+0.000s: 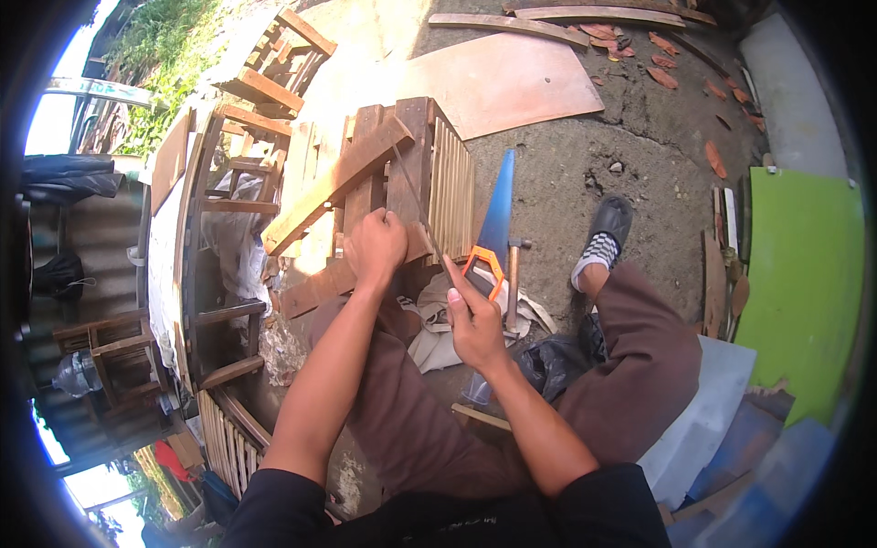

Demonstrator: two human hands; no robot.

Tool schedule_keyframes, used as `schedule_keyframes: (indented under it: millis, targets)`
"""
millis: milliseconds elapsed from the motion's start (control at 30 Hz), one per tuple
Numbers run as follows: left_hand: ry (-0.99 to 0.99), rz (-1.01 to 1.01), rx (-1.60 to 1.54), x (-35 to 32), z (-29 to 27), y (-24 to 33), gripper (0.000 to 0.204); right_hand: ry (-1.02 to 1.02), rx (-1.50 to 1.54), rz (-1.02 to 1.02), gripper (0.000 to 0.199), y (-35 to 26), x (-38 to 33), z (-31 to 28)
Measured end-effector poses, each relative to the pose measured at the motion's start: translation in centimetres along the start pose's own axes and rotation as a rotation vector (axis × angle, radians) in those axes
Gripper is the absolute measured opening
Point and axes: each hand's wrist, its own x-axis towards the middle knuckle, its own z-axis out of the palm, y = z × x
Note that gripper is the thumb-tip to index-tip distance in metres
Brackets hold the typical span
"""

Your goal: The person assembles a small wooden frame by fitting two pieces together, then uses a hammer to drive nails into the joint. They continue hammering to secure the connection and inspect the assembled piece.

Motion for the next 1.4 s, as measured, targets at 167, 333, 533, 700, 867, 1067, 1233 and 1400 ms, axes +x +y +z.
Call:
schedule_keyframes:
  millis: [167,333,533,700,867,1067,1233,1400]
  targets:
    - [0.026,0.006,-0.029,0.1,0.0,0.0,0.038,-0.040,-0.067,0.160,0.048,-0.1,0.0,-0.3]
    - [-0.023,-0.004,0.033,0.0,0.0,-0.1,0.038,-0.035,0.089,0.036,0.048,0.1,0.2,-0.2]
    - [0.007,0.016,0.022,0.0,0.1,-0.1,0.038,-0.065,0.148,0.111,0.048,0.6,1.2,-0.2]
    - [-0.003,0.014,0.021,0.1,0.1,-0.1,0.038,-0.049,-0.142,0.029,0.048,0.7,1.7,0.0]
    - [-0.015,0.011,0.019,0.0,-0.1,-0.1,0.039,-0.005,0.012,0.036,0.046,0.6,1.5,0.0]
    - [-0.016,-0.014,-0.030,0.2,-0.1,-0.1,0.039,-0.036,-0.027,0.066,0.047,0.8,1.5,0.1]
    - [-0.023,-0.002,-0.001,0.1,-0.1,-0.1,0.039,-0.018,-0.129,0.025,0.046,0.7,1.6,0.3]
    - [-0.040,-0.010,-0.014,0.4,-0.1,-0.1,0.039,-0.020,0.091,0.031,0.046,0.6,1.8,0.4]
